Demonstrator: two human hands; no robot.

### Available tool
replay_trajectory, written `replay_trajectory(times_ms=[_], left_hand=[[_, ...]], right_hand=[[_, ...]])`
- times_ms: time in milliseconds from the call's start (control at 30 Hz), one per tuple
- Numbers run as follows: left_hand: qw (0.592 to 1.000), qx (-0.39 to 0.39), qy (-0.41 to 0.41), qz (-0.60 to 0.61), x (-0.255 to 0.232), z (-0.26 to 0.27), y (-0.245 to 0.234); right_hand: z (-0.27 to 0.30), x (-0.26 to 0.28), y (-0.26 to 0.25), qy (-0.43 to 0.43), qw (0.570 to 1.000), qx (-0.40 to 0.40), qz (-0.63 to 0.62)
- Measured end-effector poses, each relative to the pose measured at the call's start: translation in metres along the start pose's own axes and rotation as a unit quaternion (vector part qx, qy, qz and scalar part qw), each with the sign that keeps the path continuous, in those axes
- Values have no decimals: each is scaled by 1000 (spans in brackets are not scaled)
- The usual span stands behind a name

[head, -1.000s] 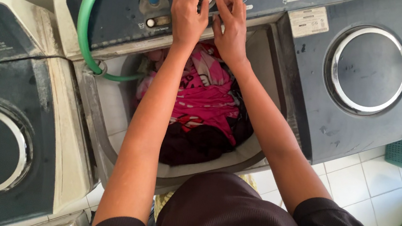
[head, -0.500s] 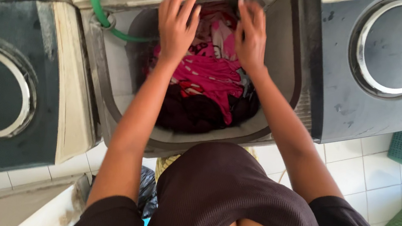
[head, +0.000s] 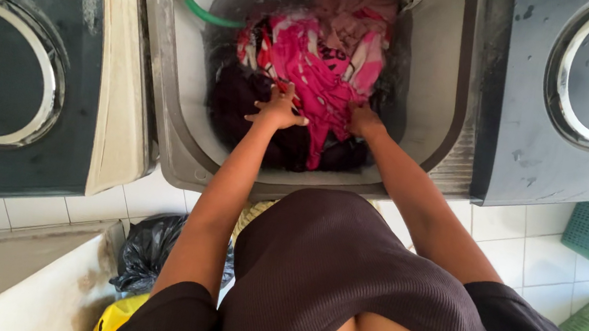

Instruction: The person washes clothes in a washing machine by hand and by operating the machine's dials.

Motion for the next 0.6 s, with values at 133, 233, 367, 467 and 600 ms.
replay_trajectory(times_ms=[133,233,367,467,600], left_hand=[[988,134,-72,-7,-10,-1,21],[965,239,-88,-64,-1,-35,58],[958,223,-157,-93,28,-58,76],[977,124,-143,-99,36,-53,55],[992,4,-65,-108,22,-43,47]], right_hand=[[-1,-2,8,-54,998,-37,22],[4,0,5,-103,987,-123,21],[5,20,-14,-221,935,-276,-6],[7,20,-12,-196,917,-339,71],[-7,9,7,-117,946,-296,69]])
Point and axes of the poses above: each hand's wrist, its own z-axis away from the middle knuckle, its own y-axis out of the palm, x = y × z, the point moved 4 cm from there along -z, towards the middle knuckle, and after that the axes turned 15 degrees about -z, right-handed, at the moved point
